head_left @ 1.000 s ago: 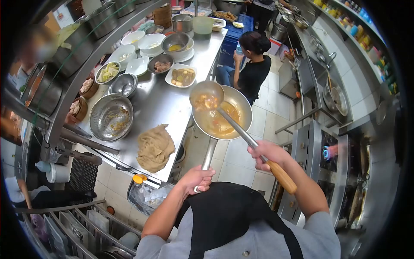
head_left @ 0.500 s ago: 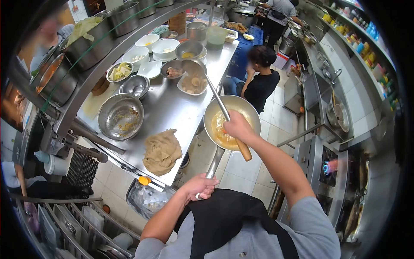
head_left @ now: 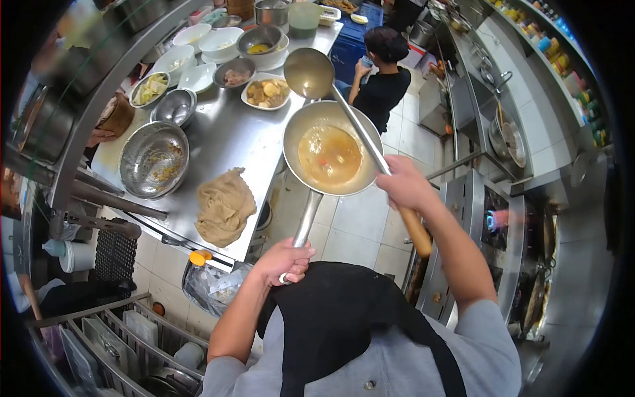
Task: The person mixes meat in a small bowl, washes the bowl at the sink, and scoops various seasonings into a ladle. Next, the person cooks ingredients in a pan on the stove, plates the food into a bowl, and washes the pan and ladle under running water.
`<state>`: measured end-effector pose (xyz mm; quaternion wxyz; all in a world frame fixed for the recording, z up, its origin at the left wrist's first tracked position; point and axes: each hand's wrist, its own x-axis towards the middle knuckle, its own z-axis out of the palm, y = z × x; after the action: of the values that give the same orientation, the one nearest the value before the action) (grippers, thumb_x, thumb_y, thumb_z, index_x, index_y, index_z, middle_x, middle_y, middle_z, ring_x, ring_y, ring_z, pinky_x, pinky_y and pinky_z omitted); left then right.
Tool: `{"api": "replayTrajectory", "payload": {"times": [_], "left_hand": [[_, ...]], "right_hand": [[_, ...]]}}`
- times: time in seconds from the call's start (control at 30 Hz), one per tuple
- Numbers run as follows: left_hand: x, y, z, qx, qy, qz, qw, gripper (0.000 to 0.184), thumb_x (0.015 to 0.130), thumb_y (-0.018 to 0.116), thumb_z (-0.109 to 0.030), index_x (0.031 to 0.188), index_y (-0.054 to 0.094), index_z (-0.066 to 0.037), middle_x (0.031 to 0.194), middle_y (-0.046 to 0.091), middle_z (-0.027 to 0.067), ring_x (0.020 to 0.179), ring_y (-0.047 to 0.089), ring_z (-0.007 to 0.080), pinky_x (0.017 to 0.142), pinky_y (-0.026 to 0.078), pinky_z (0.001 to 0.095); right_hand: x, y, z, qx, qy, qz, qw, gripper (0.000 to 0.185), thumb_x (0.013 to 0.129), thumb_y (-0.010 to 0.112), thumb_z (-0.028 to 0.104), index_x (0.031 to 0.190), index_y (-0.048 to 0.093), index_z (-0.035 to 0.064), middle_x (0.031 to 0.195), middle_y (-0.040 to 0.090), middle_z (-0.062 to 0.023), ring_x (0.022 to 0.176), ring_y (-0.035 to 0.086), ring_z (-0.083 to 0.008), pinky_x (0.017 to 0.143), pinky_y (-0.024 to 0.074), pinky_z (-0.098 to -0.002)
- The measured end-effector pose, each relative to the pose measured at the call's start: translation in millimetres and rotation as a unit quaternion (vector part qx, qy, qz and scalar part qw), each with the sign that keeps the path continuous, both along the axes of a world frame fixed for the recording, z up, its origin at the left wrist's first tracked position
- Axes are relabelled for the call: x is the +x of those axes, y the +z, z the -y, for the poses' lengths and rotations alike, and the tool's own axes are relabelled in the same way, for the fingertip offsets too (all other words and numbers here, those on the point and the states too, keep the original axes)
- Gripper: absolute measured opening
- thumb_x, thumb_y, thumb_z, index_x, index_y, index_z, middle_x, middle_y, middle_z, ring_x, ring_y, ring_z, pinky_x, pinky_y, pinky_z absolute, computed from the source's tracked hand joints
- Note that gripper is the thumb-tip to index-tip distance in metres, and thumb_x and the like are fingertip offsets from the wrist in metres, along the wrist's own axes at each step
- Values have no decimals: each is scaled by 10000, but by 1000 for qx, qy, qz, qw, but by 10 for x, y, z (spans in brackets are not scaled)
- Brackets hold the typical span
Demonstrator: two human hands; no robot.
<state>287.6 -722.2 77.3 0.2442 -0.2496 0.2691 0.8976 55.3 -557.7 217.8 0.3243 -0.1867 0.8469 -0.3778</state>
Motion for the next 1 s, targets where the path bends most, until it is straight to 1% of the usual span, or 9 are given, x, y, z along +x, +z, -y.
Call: {"api": "replayTrajectory", "payload": {"times": [0.2,0.27,0.37,0.43,0.53,0.7,0.73,0.9,1.0], "left_hand": [[-31,-35,-27,-10,0,4,1000,234,947,595,-76,827,408,-149,606,350,-48,414,276,34,330,234,208],[-54,-33,-52,-13,10,11,1000,234,944,597,-67,828,411,-150,610,355,-44,419,286,37,328,238,209],[-86,26,-83,-31,10,16,999,229,944,595,-66,832,414,-151,617,360,-44,425,291,38,331,240,208],[-98,8,-109,-38,10,15,999,228,944,595,-65,833,414,-150,620,361,-42,427,290,38,332,241,209],[-130,13,-146,-46,13,12,999,229,941,599,-66,835,413,-147,623,362,-40,430,287,39,336,241,210],[-192,41,-185,-62,16,16,998,236,935,611,-76,838,407,-142,623,354,-39,433,279,39,339,236,212],[-195,2,-179,-47,13,15,999,237,934,613,-80,839,405,-142,623,352,-40,434,279,38,340,234,213],[-186,-45,-122,-33,12,20,999,235,938,609,-83,842,403,-142,623,347,-45,435,275,36,343,228,212],[-151,-41,-73,-7,24,23,999,226,945,600,-88,836,411,-141,620,349,-48,433,270,31,345,224,207]], "right_hand": [[329,62,-842,110,-25,-18,993,119,788,568,96,795,517,-11,650,515,-96,501,538,-198,449,449,-355],[388,-48,-983,162,-12,-33,986,151,775,581,100,818,518,-30,684,536,-142,572,566,-247,538,471,-388],[496,-211,-1110,137,-6,-97,986,175,770,586,106,825,515,-44,710,544,-179,639,577,-287,634,476,-411],[534,-238,-1114,160,-17,-73,984,177,774,583,107,823,512,-48,712,547,-183,699,586,-289,684,474,-417],[610,-276,-1103,148,-14,-88,985,186,774,583,116,824,508,-48,692,541,-180,650,587,-291,629,484,-417],[725,-267,-900,117,-65,115,984,116,806,563,98,829,516,-6,642,515,-93,475,540,-193,426,459,-362],[757,-272,-865,110,-66,125,984,87,816,559,87,827,518,11,640,505,-53,454,530,-155,411,448,-335],[847,-201,-815,67,-22,215,974,114,793,553,30,899,515,12,637,477,-31,393,509,-144,369,417,-301],[786,-100,-797,-13,-94,333,938,146,764,561,4,908,537,12,674,482,-36,387,481,-145,345,373,-284]]}}
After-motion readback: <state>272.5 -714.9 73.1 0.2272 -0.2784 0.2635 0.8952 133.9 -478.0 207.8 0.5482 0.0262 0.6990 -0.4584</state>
